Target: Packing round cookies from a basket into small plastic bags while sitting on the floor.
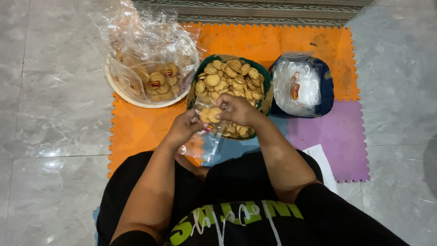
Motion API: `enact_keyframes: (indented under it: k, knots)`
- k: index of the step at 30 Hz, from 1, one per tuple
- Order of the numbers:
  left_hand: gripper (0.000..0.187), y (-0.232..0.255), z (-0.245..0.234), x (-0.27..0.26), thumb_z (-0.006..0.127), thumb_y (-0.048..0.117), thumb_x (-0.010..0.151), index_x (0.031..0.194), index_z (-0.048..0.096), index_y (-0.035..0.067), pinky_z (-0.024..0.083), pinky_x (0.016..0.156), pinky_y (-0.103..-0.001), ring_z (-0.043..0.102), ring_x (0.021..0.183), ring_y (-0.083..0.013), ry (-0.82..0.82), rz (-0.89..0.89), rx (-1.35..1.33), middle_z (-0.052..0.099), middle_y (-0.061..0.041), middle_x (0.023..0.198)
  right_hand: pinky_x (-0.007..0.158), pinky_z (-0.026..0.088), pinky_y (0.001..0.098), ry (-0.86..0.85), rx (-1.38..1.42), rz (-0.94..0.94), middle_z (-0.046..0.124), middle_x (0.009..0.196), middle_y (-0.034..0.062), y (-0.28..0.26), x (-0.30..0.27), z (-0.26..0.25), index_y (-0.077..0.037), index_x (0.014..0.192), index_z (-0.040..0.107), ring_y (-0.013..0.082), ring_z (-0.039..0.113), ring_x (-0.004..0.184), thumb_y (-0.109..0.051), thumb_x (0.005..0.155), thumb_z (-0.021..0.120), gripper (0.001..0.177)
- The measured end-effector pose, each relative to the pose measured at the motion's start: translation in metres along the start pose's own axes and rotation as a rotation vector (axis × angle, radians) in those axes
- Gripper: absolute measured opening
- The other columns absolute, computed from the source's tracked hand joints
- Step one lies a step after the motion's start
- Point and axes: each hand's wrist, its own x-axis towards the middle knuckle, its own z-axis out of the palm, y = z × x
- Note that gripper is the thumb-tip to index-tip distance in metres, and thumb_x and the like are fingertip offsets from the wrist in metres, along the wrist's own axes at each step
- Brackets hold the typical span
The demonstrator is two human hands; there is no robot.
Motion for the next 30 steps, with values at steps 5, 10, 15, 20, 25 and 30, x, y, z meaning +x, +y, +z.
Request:
enact_keyframes:
  k: [5,10,15,20,25,30]
  knots:
    - [0.04,0.009,0.01,-0.007,0.088,0.007,0.076,0.111,0.069,0.007,0.061,0.067,-0.033,0.073,0.075,-0.02,0.032,0.041,0.199,0.074,-0.013,0.081,0.053,0.062,0.0308,-0.11,0.006,0.175,0.066,0.084,0.0097,0.019,0.008,0.001,-0.009,0.102,0.071,0.0211,0.074,0.065,-0.021,0.081,0.085,0.028]
    - [0.048,0.0,0.012,-0.001,0.085,0.003,0.078,0.123,0.067,0.006,0.062,0.075,-0.035,0.073,0.083,-0.0235,0.065,0.05,0.143,0.074,-0.02,0.099,0.056,0.065,0.0295,-0.148,0.067,0.207,0.07,0.094,0.0168,0.018,0.006,-0.007,-0.01,0.12,0.072,0.0231,0.074,0.064,-0.02,0.079,0.087,0.045]
    - [0.067,0.016,0.018,-0.008,0.09,-0.003,0.069,0.129,0.061,0.004,0.064,0.074,-0.031,0.071,0.084,-0.0186,-0.024,0.004,-0.13,0.071,-0.011,0.098,0.05,0.06,0.0235,-0.178,0.292,0.194,0.071,0.11,0.0169,0.014,0.002,0.0,-0.006,0.131,0.067,0.0153,0.067,0.058,-0.008,0.089,0.078,0.044]
    - [0.061,0.021,0.016,-0.01,0.086,-0.007,0.072,0.127,0.061,-0.001,0.062,0.07,-0.029,0.071,0.081,-0.0165,-0.069,0.001,-0.176,0.072,-0.011,0.095,0.047,0.059,0.0233,-0.173,0.328,0.071,0.065,0.088,0.0087,0.012,0.002,0.0,-0.003,0.123,0.069,0.0159,0.069,0.056,-0.008,0.092,0.073,0.032]
    - [0.059,0.021,0.017,-0.013,0.086,-0.005,0.072,0.125,0.062,-0.001,0.061,0.071,-0.027,0.072,0.08,-0.0144,-0.113,0.006,-0.223,0.073,-0.009,0.093,0.045,0.061,0.0254,-0.1,0.148,-0.035,0.064,0.08,0.0076,0.024,0.006,0.002,-0.008,0.102,0.077,0.0166,0.066,0.062,-0.015,0.082,0.087,0.024]
    - [0.034,0.039,0.014,-0.02,0.078,0.02,0.089,0.117,0.069,0.004,0.059,0.059,-0.023,0.07,0.072,-0.0133,-0.096,-0.125,-0.096,0.072,-0.011,0.087,0.074,0.054,0.0361,-0.192,-0.156,-0.152,0.063,0.081,0.0033,0.038,0.009,-0.004,-0.019,0.095,0.082,0.0189,0.064,0.077,-0.031,0.082,0.087,0.018]
